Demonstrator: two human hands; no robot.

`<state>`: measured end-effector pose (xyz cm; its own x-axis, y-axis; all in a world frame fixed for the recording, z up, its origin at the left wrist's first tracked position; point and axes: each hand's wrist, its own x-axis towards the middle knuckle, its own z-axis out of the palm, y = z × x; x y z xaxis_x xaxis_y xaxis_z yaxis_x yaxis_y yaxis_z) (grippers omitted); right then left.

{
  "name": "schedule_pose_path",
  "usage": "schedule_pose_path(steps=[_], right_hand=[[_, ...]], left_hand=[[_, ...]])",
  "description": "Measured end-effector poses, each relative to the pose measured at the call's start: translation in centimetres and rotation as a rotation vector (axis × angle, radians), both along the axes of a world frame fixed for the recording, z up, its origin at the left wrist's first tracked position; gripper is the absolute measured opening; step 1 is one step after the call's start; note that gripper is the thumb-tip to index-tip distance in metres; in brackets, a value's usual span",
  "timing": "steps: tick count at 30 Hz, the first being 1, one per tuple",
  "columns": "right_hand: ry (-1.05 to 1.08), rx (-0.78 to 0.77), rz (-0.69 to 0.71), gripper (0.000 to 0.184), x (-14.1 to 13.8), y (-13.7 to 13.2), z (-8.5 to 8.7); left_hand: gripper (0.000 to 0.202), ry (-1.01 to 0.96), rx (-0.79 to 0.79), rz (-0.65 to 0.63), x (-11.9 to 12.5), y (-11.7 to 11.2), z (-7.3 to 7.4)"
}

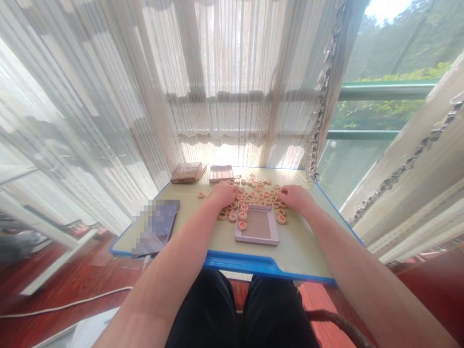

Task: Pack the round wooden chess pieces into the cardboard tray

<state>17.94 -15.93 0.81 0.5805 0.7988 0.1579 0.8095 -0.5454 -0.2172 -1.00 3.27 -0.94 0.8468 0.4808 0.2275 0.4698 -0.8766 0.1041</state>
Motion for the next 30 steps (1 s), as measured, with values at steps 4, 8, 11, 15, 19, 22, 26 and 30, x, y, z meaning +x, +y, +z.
schedule_pose_path(steps=[4,8,11,15,19,22,26,30], right_hand=[[0.002,-0.006,-0.001,0.027,0.1,0.1,-0.1],[-0.004,0.000,0.005,0.027,0.1,0.1,-0.3],[-0.005,0.007,0.002,0.028,0.1,0.1,-0.3],[0.002,0.015,-0.003,0.027,-0.1,0.1,-0.2],[0.011,0.013,0.002,0.026,-0.1,0.1,-0.2],[0.018,0.011,0.000,0.026,-0.2,0.1,-0.2],[0.019,0.009,0.006,0.026,-0.1,0.1,-0.2],[0.019,0.005,-0.001,0.027,-0.1,0.2,-0.3]], left_hand=[[0.039,0.037,0.043,0.001,-0.1,-0.1,0.1],[0.042,0.041,0.057,0.022,-0.1,-0.2,0.3],[0.042,0.029,0.044,0.060,-0.1,-0.3,0.5],[0.040,0.063,0.002,0.103,-0.1,-0.4,0.8],[0.047,0.055,-0.021,0.121,-0.1,-0.3,0.9],[0.053,0.050,-0.042,0.123,-0.2,-0.4,1.1],[0.051,0.044,-0.069,0.136,-0.3,-0.5,1.5],[0.044,0.029,-0.062,0.171,-0.3,-0.4,1.5]])
